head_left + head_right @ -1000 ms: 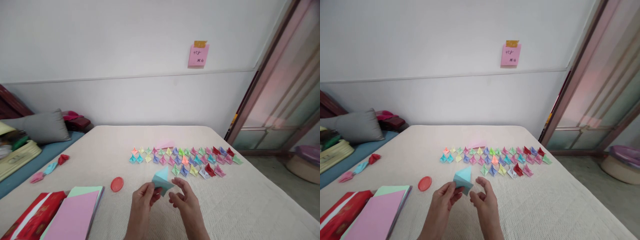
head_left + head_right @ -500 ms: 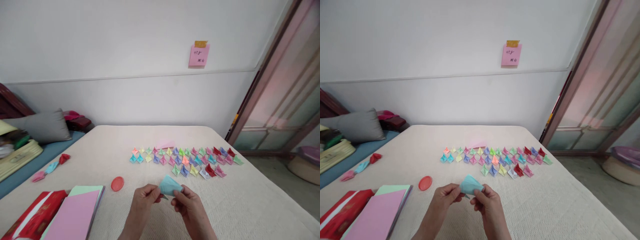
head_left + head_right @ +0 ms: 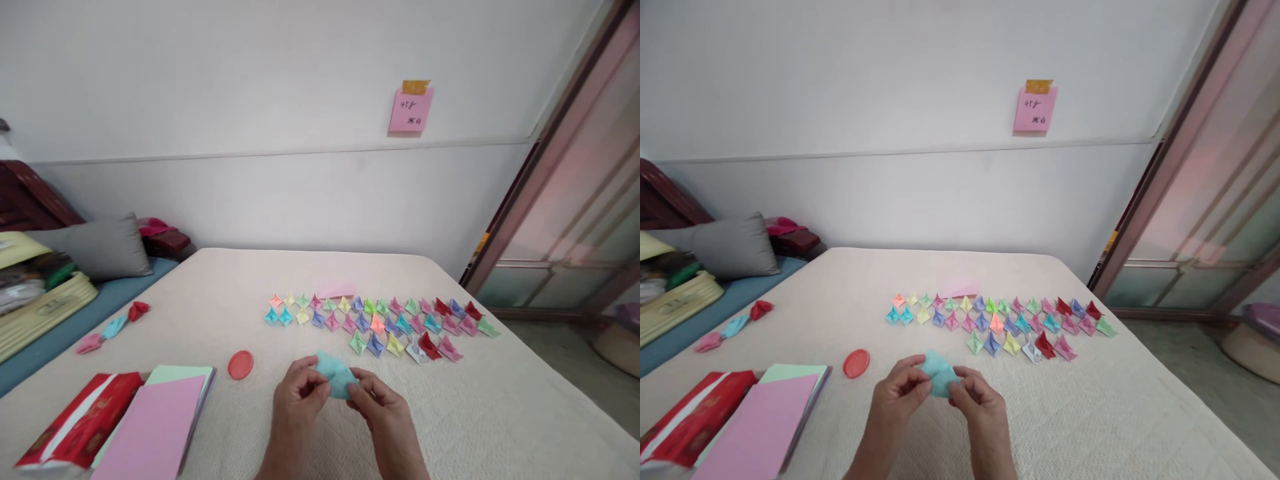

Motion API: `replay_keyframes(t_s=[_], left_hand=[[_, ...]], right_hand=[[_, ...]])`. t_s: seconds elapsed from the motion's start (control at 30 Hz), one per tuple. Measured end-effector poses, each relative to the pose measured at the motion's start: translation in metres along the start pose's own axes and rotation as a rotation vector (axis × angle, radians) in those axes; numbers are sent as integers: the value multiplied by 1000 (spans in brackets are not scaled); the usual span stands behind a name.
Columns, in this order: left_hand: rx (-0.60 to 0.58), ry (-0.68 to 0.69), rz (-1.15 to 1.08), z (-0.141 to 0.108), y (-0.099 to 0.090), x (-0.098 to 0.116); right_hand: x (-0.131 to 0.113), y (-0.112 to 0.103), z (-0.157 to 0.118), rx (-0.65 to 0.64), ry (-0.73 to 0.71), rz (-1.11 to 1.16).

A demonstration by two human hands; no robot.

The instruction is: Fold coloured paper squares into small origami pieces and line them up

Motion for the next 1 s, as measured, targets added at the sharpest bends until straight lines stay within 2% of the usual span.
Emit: replay_keyframes(t_s=[0.13, 0.27, 0.57, 0.7, 0.8, 0.9, 1.0], left_hand=[[11, -90, -212, -4, 7, -8], [-3, -141, -215, -5, 9, -8], [-71, -128, -216, -3, 12, -10], [-80, -130, -216, -2, 11, -9], [-79, -127, -216, -1, 10, -6], [-150, -133, -206, -1, 12, 0], [-215, -143, -187, -2, 15, 3]], right_hand=[[4, -1, 3, -8, -6, -6], [1, -2, 3, 29, -42, -30], [0, -4, 4, 64, -92, -34], [0, -1, 4, 20, -53, -6], [0, 4, 3, -66, -8, -30], [2, 9, 1, -149, 39, -55], [3, 9, 1, -150, 65, -38]])
Point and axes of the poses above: each hand's wrist, its own z-axis towards the middle knuckle, its own y-axis out of the palm, x = y × z, the point moved 5 cm from there along z, towards the middle knuckle, and after that the axes turned 7 degrees about -x, right-handed, at the moved point
